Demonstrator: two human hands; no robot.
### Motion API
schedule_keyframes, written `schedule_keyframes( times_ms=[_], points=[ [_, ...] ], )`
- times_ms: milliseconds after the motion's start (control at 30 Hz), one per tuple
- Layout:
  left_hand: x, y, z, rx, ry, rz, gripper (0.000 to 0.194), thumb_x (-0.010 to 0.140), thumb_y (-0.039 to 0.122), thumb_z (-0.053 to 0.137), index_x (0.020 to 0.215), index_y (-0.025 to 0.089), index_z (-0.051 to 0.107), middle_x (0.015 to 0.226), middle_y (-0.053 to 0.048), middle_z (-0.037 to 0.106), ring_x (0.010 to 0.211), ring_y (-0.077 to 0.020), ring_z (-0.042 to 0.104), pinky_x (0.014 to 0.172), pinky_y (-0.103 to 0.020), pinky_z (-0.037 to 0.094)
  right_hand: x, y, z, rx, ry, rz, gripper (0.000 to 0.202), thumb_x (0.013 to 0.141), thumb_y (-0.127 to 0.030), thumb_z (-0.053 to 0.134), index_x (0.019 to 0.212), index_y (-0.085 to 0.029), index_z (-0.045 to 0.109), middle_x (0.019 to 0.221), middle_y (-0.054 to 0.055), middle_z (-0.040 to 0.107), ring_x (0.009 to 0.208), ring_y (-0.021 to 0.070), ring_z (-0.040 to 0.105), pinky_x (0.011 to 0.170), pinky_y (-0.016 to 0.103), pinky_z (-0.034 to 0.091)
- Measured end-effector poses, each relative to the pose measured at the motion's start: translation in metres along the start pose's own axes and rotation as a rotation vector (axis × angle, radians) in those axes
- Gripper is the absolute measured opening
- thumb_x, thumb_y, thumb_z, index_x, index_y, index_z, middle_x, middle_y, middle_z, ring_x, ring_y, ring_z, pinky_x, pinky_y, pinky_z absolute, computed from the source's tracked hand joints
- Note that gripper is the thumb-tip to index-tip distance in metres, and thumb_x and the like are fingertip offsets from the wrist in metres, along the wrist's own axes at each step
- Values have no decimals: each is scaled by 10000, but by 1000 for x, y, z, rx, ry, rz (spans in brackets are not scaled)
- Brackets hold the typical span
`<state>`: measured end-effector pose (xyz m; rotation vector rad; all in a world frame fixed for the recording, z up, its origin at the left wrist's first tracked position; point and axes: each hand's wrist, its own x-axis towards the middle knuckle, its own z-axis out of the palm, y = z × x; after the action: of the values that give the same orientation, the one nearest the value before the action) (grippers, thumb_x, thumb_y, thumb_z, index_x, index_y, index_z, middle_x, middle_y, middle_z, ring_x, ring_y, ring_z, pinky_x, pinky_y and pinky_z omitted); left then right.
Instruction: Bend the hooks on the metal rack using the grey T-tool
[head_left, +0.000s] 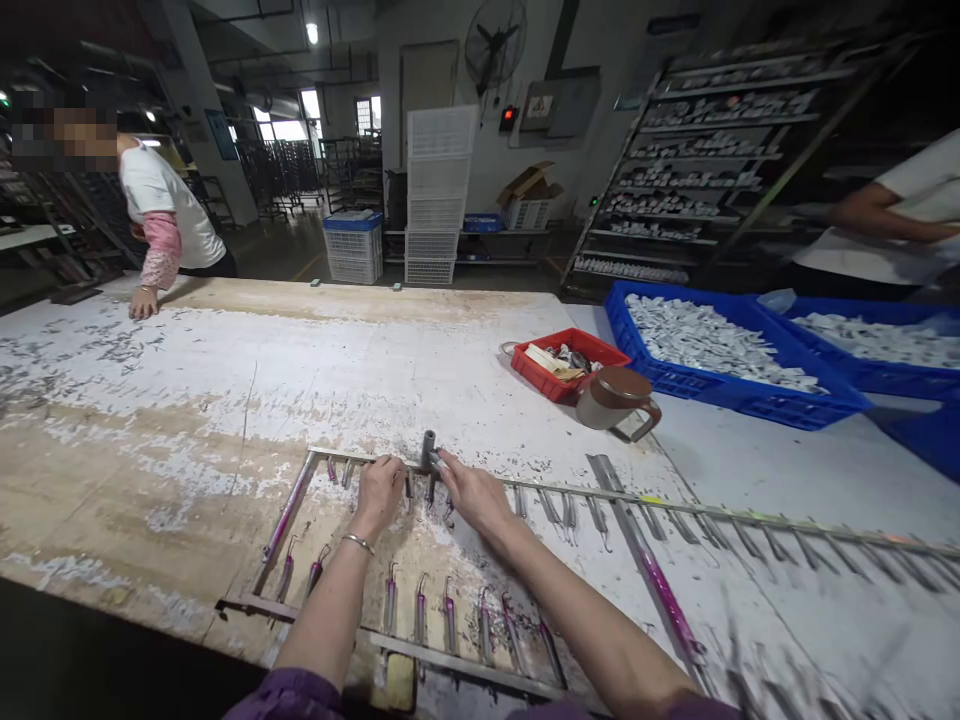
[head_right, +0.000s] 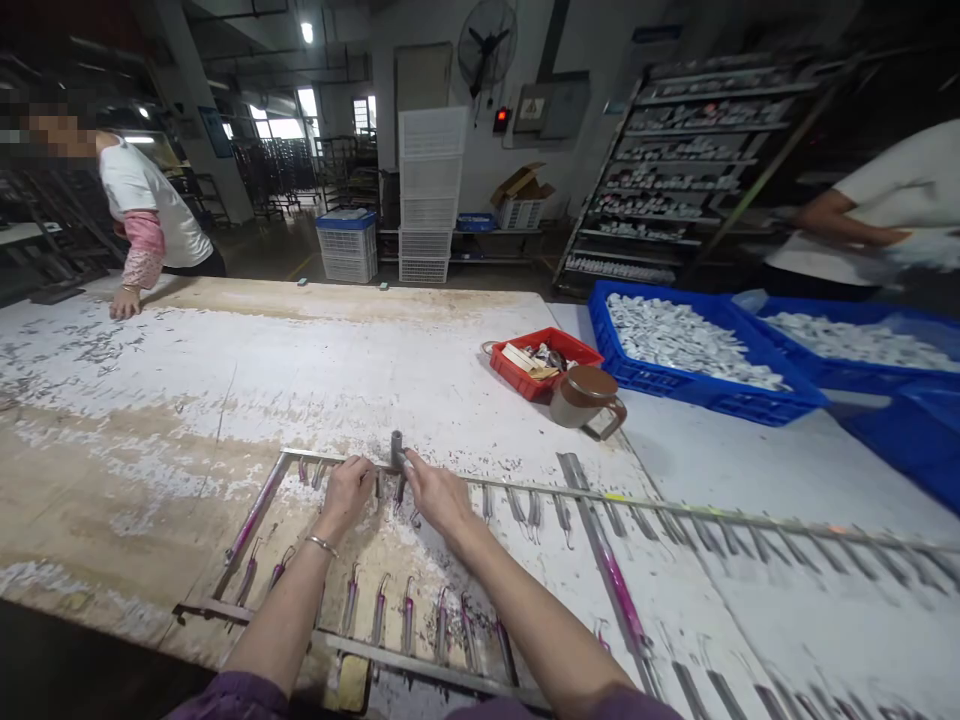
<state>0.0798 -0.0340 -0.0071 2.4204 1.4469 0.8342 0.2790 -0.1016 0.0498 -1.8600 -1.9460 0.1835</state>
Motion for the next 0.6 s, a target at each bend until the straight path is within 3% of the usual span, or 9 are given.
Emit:
schedule_keyframes(
  times_ms=[67, 200, 367, 533, 600],
  points=[
    [0, -1, 1, -3, 3, 7, 192, 944, 100, 506, 859, 203, 645, 893, -18, 671, 864, -174, 620, 797, -297, 384, 1, -1, -3, 33, 8, 16, 437, 1070, -400, 392, 1450, -275, 570, 936, 51, 795, 812, 201, 743, 706, 254, 516],
    [0, -1, 1, 9, 18, 1, 204, 917, 66, 506, 853, 205, 641, 879, -14, 660, 870, -175, 615, 792, -292, 385, -1, -3, -5, 143, 154, -55, 475, 1086, -374, 315, 1508, -254, 497, 1112, 66, 774, 917, 193, 742, 760, 248, 519],
    [-1, 0, -1, -4, -3, 3, 200, 945, 104, 491, 830, 203, 621, 860, -14, 648, 828, -173, 603, 778, -291, 392, 0, 0, 1, -48, -61, 39, 447, 1068, -359, 374, 1455, -247, 567, 857, 61, 787, 735, 215, 733, 610, 252, 483],
    [0, 0, 0, 12, -6, -26, 211, 903, 62, 487, 860, 207, 635, 882, -18, 650, 842, -177, 594, 799, -301, 397, 0, -2, -6, 108, 188, -48, 483, 1085, -386, 318, 1507, -244, 504, 981, 65, 786, 805, 200, 736, 698, 250, 504],
    [0, 0, 0, 11, -3, -27, 211, 900, 64, 488, 861, 207, 638, 886, -20, 656, 845, -179, 595, 801, -306, 397, 0, -3, -3, 90, 147, -45, 481, 1086, -375, 318, 1510, -240, 502, 969, 73, 785, 786, 202, 735, 688, 254, 507]
  ],
)
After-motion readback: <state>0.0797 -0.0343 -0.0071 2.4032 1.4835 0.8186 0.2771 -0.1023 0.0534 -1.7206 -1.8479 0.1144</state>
